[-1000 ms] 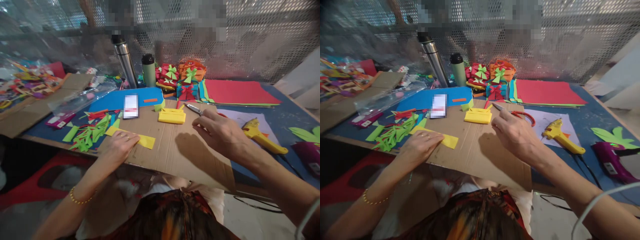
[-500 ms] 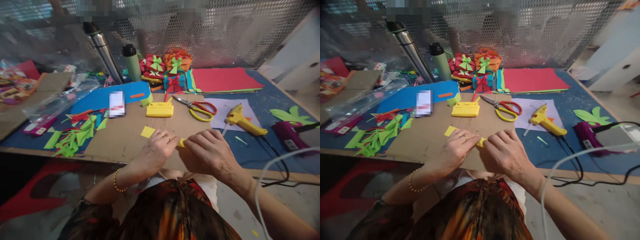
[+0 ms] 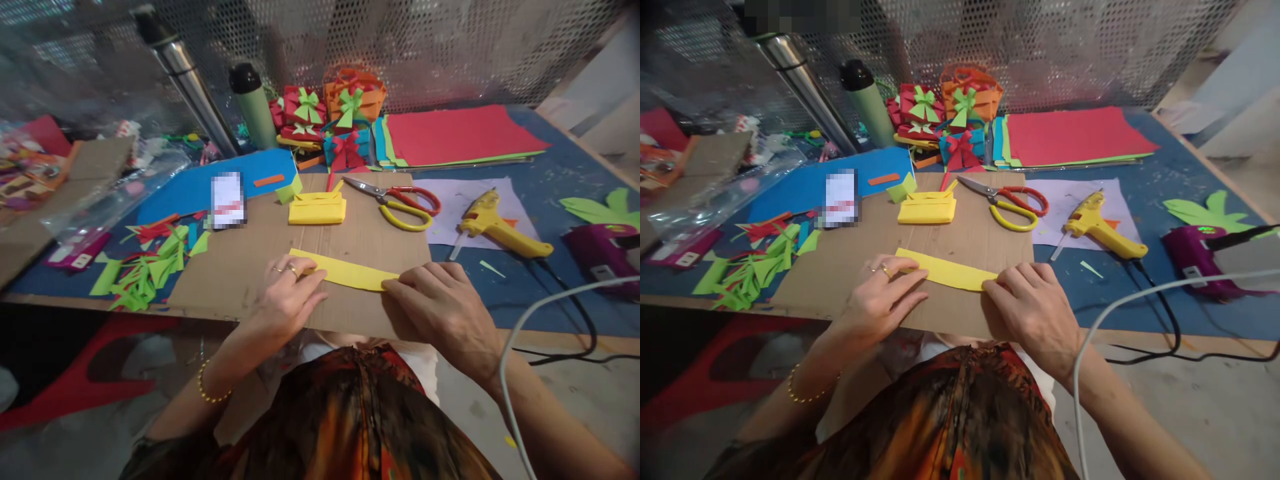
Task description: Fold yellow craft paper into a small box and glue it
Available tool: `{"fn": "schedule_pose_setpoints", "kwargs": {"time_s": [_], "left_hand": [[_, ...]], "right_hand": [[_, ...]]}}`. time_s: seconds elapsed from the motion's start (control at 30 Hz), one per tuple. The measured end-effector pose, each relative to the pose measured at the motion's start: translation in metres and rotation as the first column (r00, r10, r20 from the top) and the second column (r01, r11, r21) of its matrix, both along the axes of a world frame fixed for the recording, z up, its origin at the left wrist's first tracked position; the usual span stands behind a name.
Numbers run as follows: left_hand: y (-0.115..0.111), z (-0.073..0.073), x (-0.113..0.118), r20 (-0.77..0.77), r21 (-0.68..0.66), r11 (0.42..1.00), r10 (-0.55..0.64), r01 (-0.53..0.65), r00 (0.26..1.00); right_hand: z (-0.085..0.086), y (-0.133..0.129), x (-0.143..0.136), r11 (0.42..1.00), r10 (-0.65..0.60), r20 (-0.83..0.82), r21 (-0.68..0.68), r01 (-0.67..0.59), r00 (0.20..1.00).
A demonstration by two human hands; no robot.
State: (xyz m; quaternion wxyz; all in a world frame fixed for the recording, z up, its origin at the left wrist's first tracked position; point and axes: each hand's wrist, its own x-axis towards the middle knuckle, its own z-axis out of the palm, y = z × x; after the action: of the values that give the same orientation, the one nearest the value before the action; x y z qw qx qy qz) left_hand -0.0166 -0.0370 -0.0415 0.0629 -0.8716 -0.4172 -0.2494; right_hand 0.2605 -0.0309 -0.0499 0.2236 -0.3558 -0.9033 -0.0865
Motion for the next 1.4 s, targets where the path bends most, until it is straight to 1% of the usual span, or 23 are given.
{"fn": "schedule_pose_setpoints", "kwargs": {"time_s": [0.13, 0.23, 0.33, 0.43, 0.53, 0.63, 0.73, 0.87, 1.0, 1.1, 1.2, 1.3, 1.4], "left_hand": [[0.012, 0.000, 0.017, -0.051, -0.013, 0.996, -0.089, 0.089, 0.995], [0.017, -0.002, 0.020, -0.097, -0.014, 0.996, -0.093, 0.092, 0.991], [0.018, -0.002, 0.017, -0.114, -0.014, 0.996, -0.087, 0.086, 0.990], [0.017, -0.003, 0.011, -0.042, -0.041, 0.995, -0.089, 0.087, 0.995], [0.019, -0.005, 0.001, 0.063, -0.094, 0.991, -0.087, 0.092, 0.994], [0.023, -0.006, -0.010, 0.127, -0.171, 0.982, -0.056, 0.078, 0.990], [0.030, -0.005, -0.017, 0.154, -0.297, 0.953, -0.007, 0.053, 0.988], [0.037, 0.000, -0.016, 0.123, -0.471, 0.882, 0.063, 0.003, 0.990], [0.039, 0.008, -0.009, 0.047, -0.558, 0.827, 0.108, -0.064, 0.993], [0.039, 0.013, -0.005, 0.001, -0.577, 0.809, 0.134, -0.109, 0.991], [0.039, 0.016, -0.002, -0.031, -0.586, 0.798, 0.148, -0.138, 0.989], [0.040, 0.017, -0.001, -0.034, -0.571, 0.811, 0.128, -0.124, 0.991], [0.041, 0.016, -0.001, -0.053, -0.531, 0.840, 0.097, -0.110, 0.994]], "right_hand": [[0.001, -0.003, 0.000, 0.998, 0.001, 0.001, 0.057, -0.002, 1.000], [0.003, -0.007, -0.003, 0.998, -0.034, -0.032, 0.048, 0.035, 0.999], [0.005, -0.010, -0.008, 0.995, -0.098, -0.074, 0.030, 0.100, 0.992], [0.002, -0.010, -0.010, 0.989, -0.145, -0.119, -0.009, 0.145, 0.982], [-0.004, -0.006, -0.008, 0.986, -0.143, -0.182, -0.109, 0.125, 0.973], [-0.009, -0.003, -0.005, 0.974, -0.156, -0.215, -0.193, 0.115, 0.964], [-0.011, -0.001, -0.005, 0.964, -0.182, -0.219, -0.232, 0.130, 0.959], [-0.007, 0.001, -0.007, 0.947, -0.199, -0.170, -0.287, 0.145, 0.965], [-0.003, 0.002, -0.011, 0.928, -0.254, -0.060, -0.298, 0.226, 0.965], [0.000, 0.002, -0.014, 0.912, -0.284, -0.020, -0.314, 0.264, 0.959], [0.001, 0.002, -0.014, 0.907, -0.280, -0.022, -0.335, 0.257, 0.960], [0.001, 0.003, -0.014, 0.915, -0.277, -0.036, -0.316, 0.252, 0.960], [0.001, 0.003, -0.014, 0.921, -0.275, -0.043, -0.299, 0.251, 0.960]]}}
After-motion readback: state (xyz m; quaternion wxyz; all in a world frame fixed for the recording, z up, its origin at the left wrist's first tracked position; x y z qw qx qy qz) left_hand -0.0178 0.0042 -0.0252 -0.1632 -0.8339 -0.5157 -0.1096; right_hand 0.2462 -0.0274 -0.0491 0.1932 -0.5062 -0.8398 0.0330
